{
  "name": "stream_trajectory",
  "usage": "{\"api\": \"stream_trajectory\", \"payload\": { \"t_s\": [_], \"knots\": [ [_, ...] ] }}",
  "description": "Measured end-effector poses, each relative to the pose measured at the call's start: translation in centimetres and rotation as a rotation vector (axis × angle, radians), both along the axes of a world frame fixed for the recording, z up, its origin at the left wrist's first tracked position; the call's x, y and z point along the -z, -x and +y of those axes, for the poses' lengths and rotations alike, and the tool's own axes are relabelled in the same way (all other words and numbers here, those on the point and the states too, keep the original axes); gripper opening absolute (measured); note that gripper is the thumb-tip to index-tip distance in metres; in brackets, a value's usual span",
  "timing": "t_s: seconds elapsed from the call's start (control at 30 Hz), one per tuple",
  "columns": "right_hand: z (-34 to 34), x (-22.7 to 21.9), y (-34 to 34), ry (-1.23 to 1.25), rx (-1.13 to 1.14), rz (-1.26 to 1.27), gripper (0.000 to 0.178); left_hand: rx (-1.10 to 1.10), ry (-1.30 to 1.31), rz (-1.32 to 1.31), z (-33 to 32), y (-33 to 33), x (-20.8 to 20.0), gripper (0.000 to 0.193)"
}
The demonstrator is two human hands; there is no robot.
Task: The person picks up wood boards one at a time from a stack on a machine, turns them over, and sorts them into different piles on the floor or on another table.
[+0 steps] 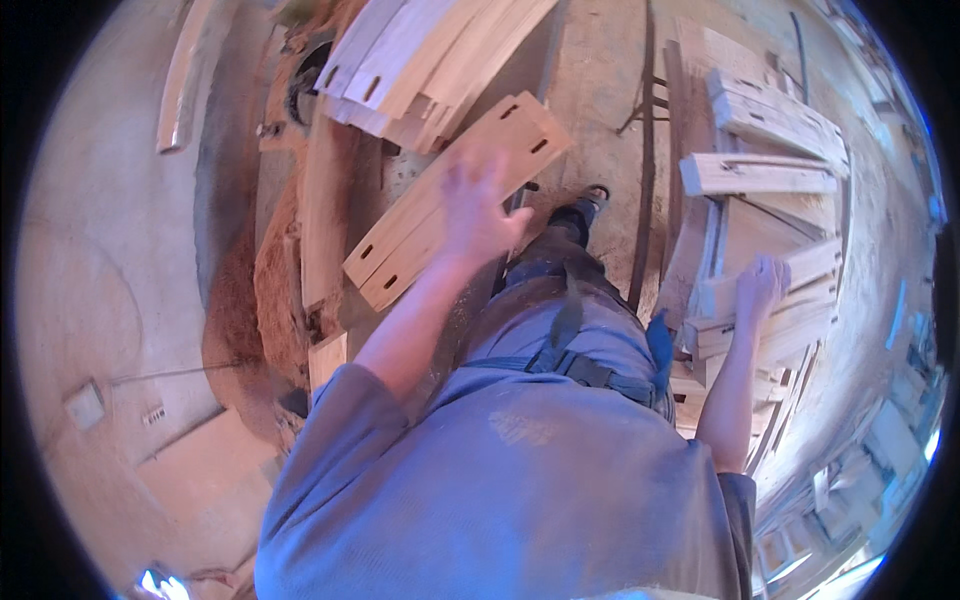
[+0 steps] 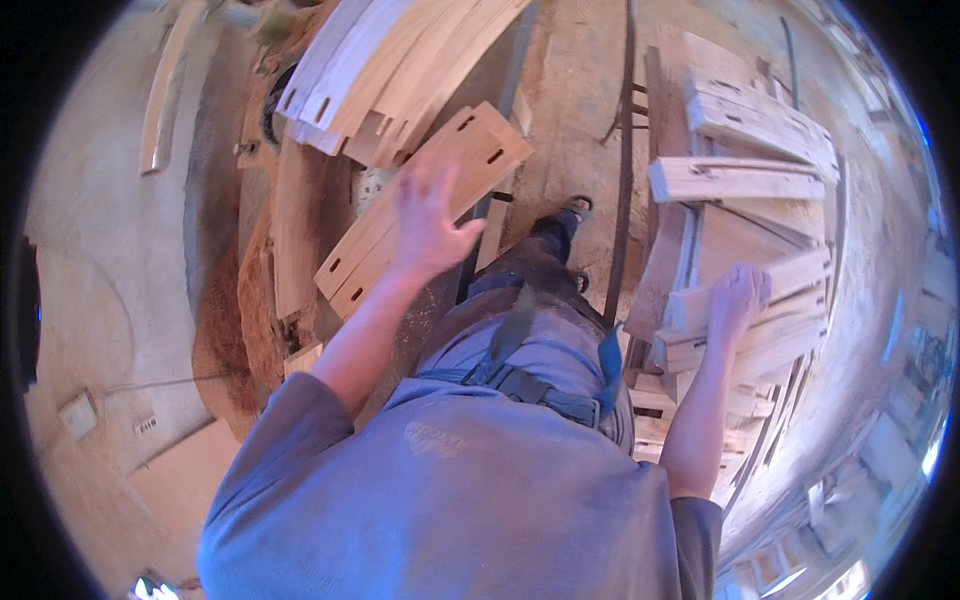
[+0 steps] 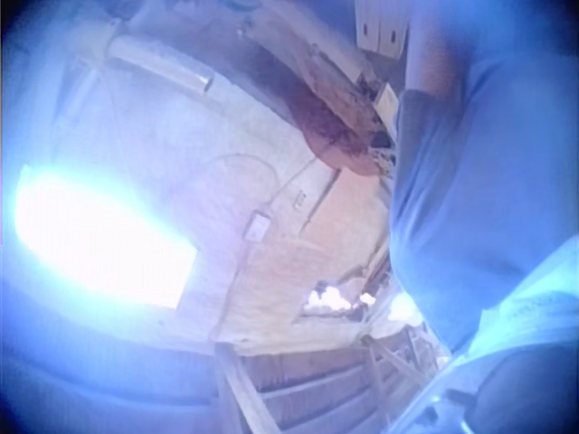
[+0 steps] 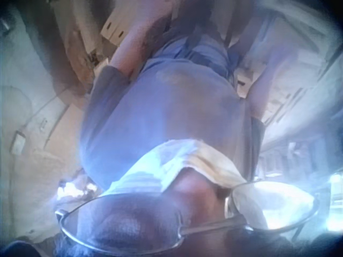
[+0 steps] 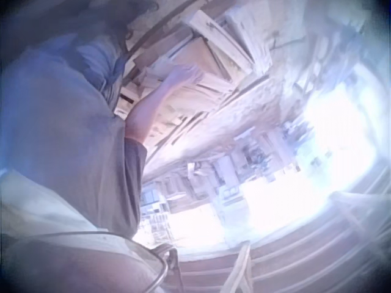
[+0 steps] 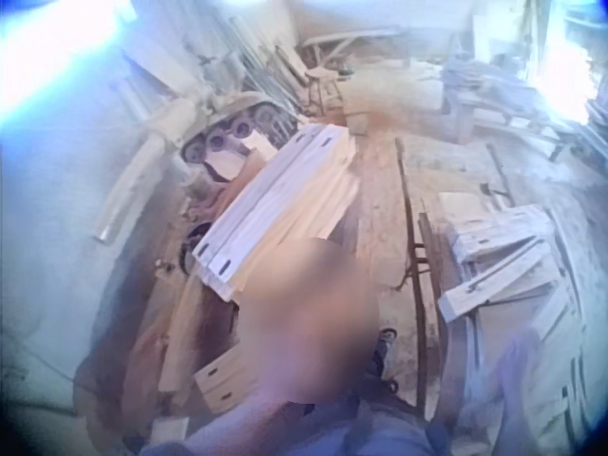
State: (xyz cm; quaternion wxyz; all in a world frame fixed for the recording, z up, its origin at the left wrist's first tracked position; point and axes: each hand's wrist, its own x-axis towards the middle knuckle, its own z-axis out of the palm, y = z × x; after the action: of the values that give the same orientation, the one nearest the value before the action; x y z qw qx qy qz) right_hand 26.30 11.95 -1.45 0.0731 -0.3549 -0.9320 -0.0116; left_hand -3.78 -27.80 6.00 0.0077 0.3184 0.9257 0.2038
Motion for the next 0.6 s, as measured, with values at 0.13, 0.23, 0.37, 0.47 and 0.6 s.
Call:
{"api": "stream_trajectory", "payload": {
  "t_s": [0.13,0.23,0.37,0.47,0.6],
  "knots": [
    [0.7,1.4,-0.2,-0.133,-0.099,0.023,0.013,-0.014,0.276,-0.150,-6.6,1.8,1.8,0.108],
    [-2.6,-2.4,3.0,-0.017,0.133,0.180,0.015,-0.113,0.431,-0.095,-8.2,1.3,1.2,0.110],
    [-2.8,-2.5,2.4,0.032,0.215,0.166,0.016,-0.048,0.451,-0.072,-7.5,2.3,0.4,0.113],
    [-2.5,-2.2,2.6,-0.022,0.135,0.166,0.014,-0.024,0.317,-0.213,-7.7,2.9,0.3,0.114],
    [-1.7,-1.5,1.6,0.033,-0.019,0.414,0.013,0.023,-0.041,-0.462,-8.2,4.4,0.7,0.122]
  ]
}}
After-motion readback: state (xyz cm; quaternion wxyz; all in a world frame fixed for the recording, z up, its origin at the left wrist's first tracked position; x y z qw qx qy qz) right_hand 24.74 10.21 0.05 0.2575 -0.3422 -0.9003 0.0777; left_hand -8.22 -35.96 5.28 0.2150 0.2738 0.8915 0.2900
